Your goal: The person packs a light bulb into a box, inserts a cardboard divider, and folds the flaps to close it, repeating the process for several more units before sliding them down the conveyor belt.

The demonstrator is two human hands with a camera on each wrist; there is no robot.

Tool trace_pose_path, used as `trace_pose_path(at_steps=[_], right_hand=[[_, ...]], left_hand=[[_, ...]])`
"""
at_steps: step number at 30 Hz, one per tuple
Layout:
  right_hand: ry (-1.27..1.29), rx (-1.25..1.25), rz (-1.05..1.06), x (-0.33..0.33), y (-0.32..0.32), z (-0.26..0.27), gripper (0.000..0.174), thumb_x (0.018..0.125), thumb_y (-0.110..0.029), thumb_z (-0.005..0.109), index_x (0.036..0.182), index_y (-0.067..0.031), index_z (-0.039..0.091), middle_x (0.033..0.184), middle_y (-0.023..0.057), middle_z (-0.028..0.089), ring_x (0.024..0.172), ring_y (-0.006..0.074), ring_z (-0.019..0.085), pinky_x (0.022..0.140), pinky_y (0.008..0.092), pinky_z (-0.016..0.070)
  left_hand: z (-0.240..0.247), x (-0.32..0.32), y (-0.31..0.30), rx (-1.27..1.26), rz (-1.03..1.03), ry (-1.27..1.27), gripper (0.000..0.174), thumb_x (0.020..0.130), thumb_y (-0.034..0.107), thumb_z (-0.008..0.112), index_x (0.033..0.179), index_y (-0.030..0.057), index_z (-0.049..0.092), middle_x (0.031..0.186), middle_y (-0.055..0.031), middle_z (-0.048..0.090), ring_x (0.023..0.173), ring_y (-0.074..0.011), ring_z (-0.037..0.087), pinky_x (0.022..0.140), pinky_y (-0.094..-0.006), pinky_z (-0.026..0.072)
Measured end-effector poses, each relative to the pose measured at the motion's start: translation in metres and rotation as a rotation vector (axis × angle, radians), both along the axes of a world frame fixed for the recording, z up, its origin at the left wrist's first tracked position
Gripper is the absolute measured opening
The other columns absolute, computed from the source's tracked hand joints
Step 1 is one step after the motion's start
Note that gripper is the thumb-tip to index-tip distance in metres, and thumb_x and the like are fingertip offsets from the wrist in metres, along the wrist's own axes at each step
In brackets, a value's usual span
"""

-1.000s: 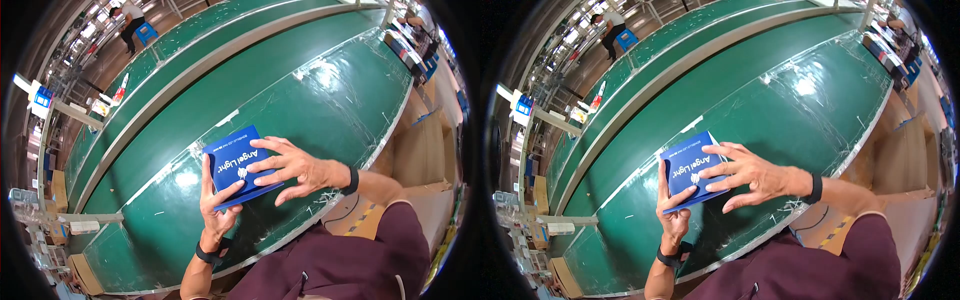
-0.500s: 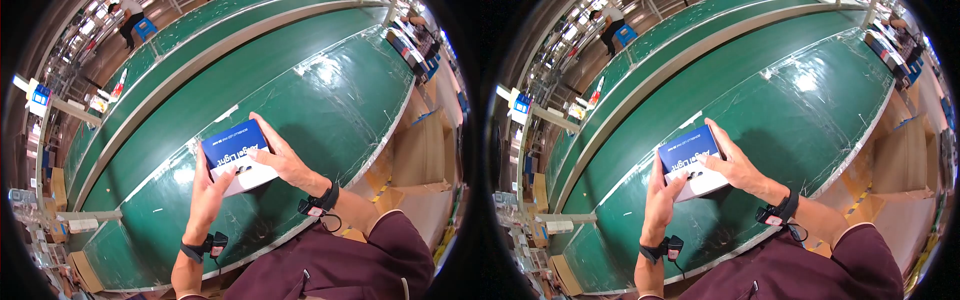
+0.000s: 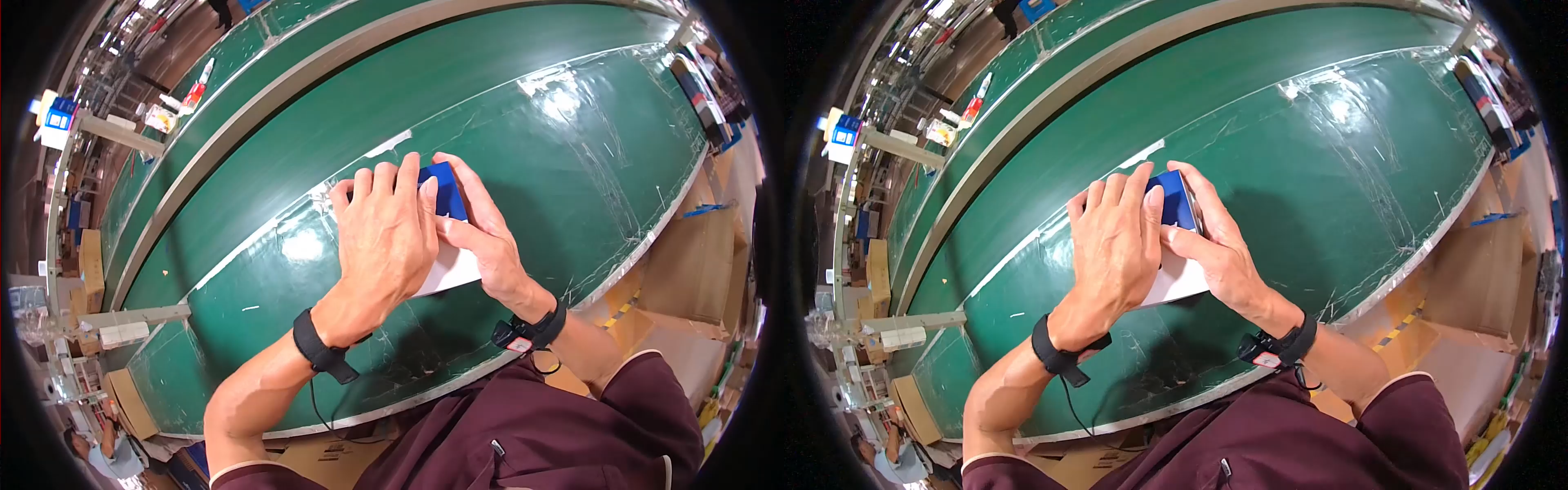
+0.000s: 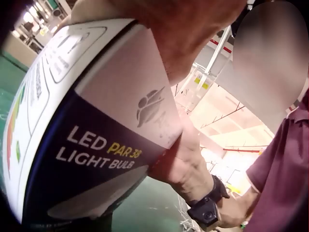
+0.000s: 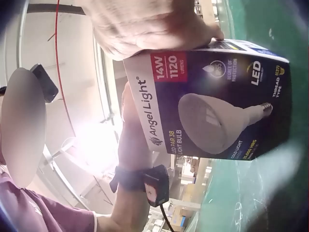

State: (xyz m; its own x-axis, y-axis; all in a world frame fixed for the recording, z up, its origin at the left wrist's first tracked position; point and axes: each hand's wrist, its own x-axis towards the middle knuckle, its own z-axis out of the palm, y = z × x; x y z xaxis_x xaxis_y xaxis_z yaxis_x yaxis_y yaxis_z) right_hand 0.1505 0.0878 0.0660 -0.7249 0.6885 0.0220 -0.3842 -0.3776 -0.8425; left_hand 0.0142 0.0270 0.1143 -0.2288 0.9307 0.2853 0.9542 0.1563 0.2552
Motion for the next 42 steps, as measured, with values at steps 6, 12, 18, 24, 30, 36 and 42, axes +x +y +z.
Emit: trace_pose_path(at_steps=[6, 12, 18, 24, 30, 36, 42], right_hand=[[0.006, 0.072, -0.051, -0.001, 0.0, 0.001, 0.066, 0.096, -0.006, 0.058, 0.156, -0.0044, 0.031, 0.14, 0.0079, 0.049, 0.127, 0.0137, 0.049, 0.11, 0.0296, 0.0386], [-0.062, 0.193, -0.259, 0.0, -0.024, -0.025, 0.035, 0.105, -0.023, 0.059, 0.133, -0.0028, 0.053, 0.124, 0.0056, 0.057, 0.117, 0.012, 0.052, 0.105, 0.0289, 0.0415], [-0.065, 0.096, -0.318, -0.021, -0.061, -0.039, 0.045, 0.112, -0.043, 0.04, 0.132, -0.0051, 0.054, 0.117, 0.0047, 0.058, 0.105, 0.0109, 0.055, 0.092, 0.0276, 0.0478], [-0.131, 0.264, -0.519, -0.028, -0.082, -0.044, 0.05, 0.112, -0.045, 0.038, 0.137, -0.0037, 0.05, 0.126, 0.0068, 0.055, 0.113, 0.0135, 0.055, 0.098, 0.0312, 0.0485], [-0.227, 0.178, -0.293, -0.009, -0.066, -0.034, 0.043, 0.111, -0.035, 0.048, 0.136, -0.0001, 0.052, 0.125, 0.0071, 0.06, 0.118, 0.0151, 0.056, 0.102, 0.0327, 0.0469], [-0.386, 0.282, -0.072, 0.045, -0.056, -0.046, 0.036, 0.107, -0.025, 0.055, 0.133, 0.0009, 0.056, 0.122, 0.008, 0.063, 0.113, 0.0153, 0.059, 0.101, 0.0316, 0.0467], [-0.465, 0.381, 0.046, 0.049, -0.057, -0.06, 0.03, 0.104, -0.019, 0.061, 0.127, 0.0011, 0.061, 0.116, 0.0063, 0.065, 0.106, 0.0105, 0.06, 0.096, 0.0268, 0.0473]], left_hand=[[-0.002, -0.001, 0.0, 0.011, -0.008, -0.019, 0.038, 0.106, 0.027, 0.047, 0.132, 0.001, 0.06, 0.12, -0.0174, 0.064, 0.115, -0.0358, 0.058, 0.105, -0.0501, 0.0373], [0.005, 0.014, -0.032, 0.02, 0.206, 0.126, 0.059, 0.104, 0.044, 0.05, 0.145, 0.001, 0.051, 0.153, -0.0303, 0.043, 0.142, -0.052, 0.036, 0.115, -0.062, 0.0295], [0.007, 0.055, -0.075, -0.012, 0.314, 0.08, 0.099, 0.086, 0.074, 0.06, 0.15, 0.0004, 0.045, 0.157, -0.036, 0.03, 0.14, -0.0634, 0.027, 0.109, -0.0736, 0.0254], [-0.004, 0.04, -0.075, 0.072, 0.24, 0.034, 0.101, 0.081, 0.072, 0.066, 0.149, 0.0005, 0.047, 0.155, -0.0377, 0.032, 0.138, -0.0632, 0.03, 0.109, -0.0701, 0.0269], [-0.004, 0.022, -0.086, 0.067, 0.257, -0.046, 0.1, 0.071, 0.062, 0.075, 0.149, 0.0055, 0.048, 0.156, -0.039, 0.028, 0.127, -0.0601, 0.04, 0.104, -0.0672, 0.0339], [0.013, 0.006, -0.143, 0.028, 0.341, -0.065, 0.089, 0.06, 0.039, 0.078, 0.142, 0.0097, 0.057, 0.154, -0.0371, 0.031, 0.119, -0.0547, 0.045, 0.097, -0.0609, 0.0392], [0.016, -0.035, -0.21, -0.182, 0.597, 0.16, 0.099, 0.073, 0.061, 0.076, 0.153, 0.0121, 0.046, 0.158, -0.0432, 0.016, 0.132, -0.0626, 0.034, 0.111, -0.0673, 0.0273]])
